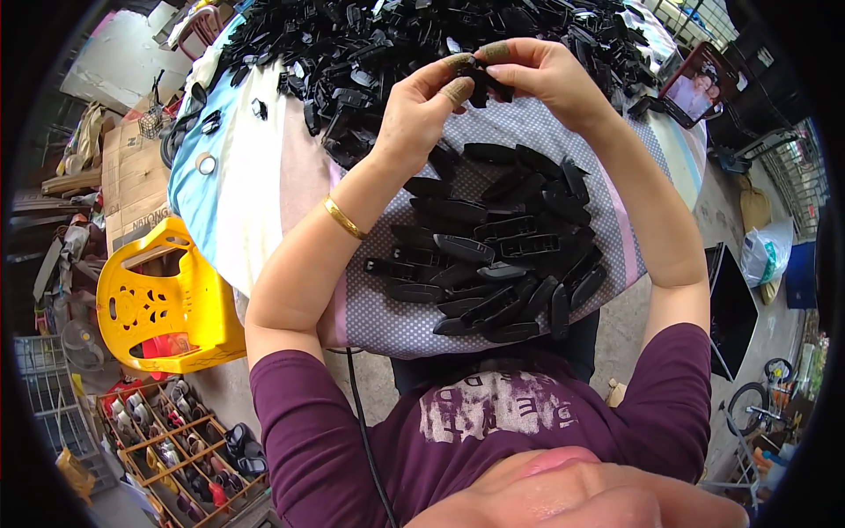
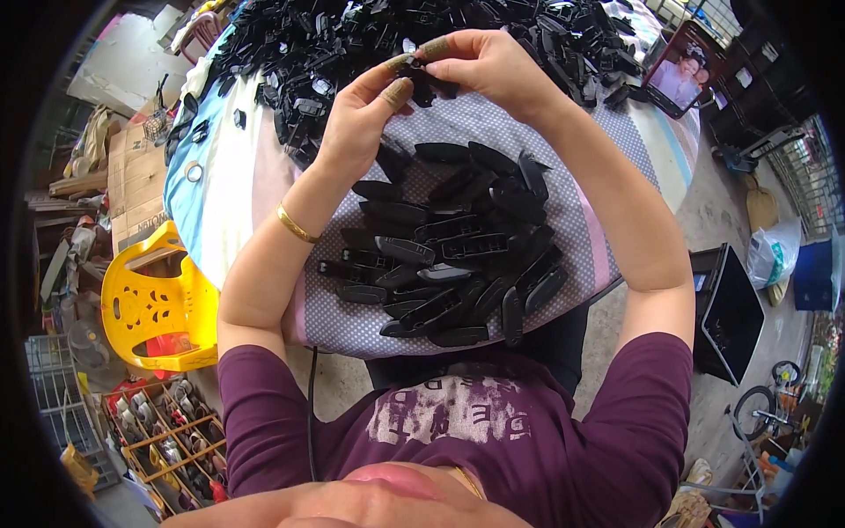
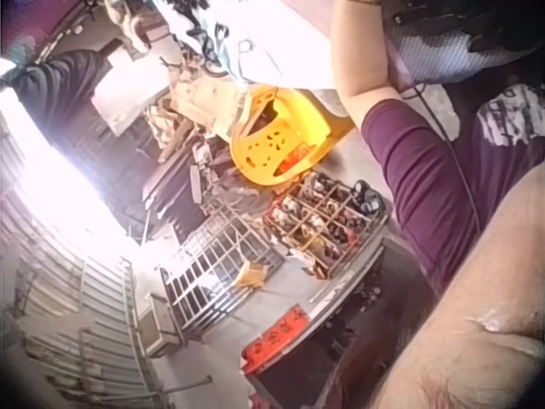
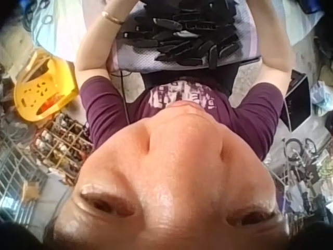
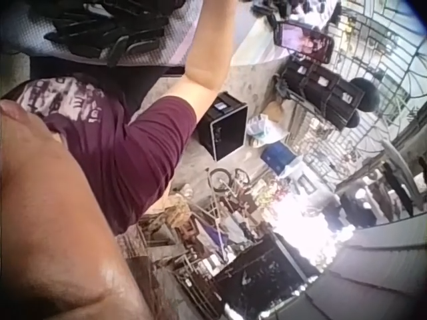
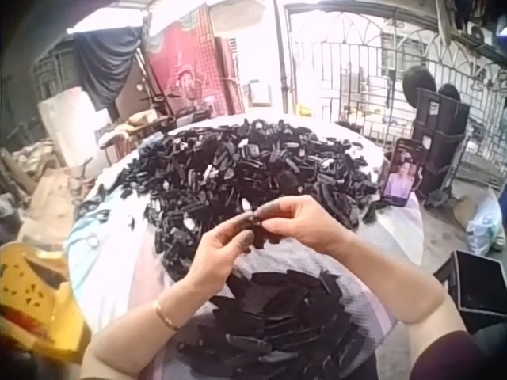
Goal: Manually sort and inspect small black plastic components on a table.
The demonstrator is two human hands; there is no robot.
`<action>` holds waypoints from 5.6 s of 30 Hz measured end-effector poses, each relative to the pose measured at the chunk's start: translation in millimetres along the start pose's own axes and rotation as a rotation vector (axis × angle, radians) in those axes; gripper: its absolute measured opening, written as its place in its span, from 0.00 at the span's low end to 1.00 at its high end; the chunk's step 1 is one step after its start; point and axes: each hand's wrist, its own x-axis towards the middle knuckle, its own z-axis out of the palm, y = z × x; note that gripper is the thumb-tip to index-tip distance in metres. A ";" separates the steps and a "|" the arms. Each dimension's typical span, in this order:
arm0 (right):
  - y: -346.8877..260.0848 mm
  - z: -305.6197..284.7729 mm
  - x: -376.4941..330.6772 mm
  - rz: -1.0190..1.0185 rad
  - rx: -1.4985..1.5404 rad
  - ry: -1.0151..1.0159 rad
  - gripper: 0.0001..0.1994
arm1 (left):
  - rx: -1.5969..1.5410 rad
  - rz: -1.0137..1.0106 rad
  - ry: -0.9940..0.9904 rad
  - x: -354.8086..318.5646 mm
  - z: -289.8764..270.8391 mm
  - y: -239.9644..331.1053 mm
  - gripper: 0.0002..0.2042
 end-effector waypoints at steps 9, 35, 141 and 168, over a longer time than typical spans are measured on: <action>-0.1 5.5 -11.1 -0.383 -0.236 -0.044 0.10 | -0.158 -0.149 -0.041 1.1 -7.8 14.9 0.10; 4.8 22.8 -18.6 -0.235 -0.129 0.177 0.10 | 0.049 0.030 0.056 -3.7 -1.8 9.9 0.13; 9.0 15.3 -15.0 -0.326 -0.463 0.217 0.14 | -0.152 -0.060 0.067 10.0 3.5 9.6 0.14; 5.4 25.6 -16.0 -0.555 -0.778 0.344 0.13 | -0.009 0.073 0.113 6.4 18.0 21.8 0.11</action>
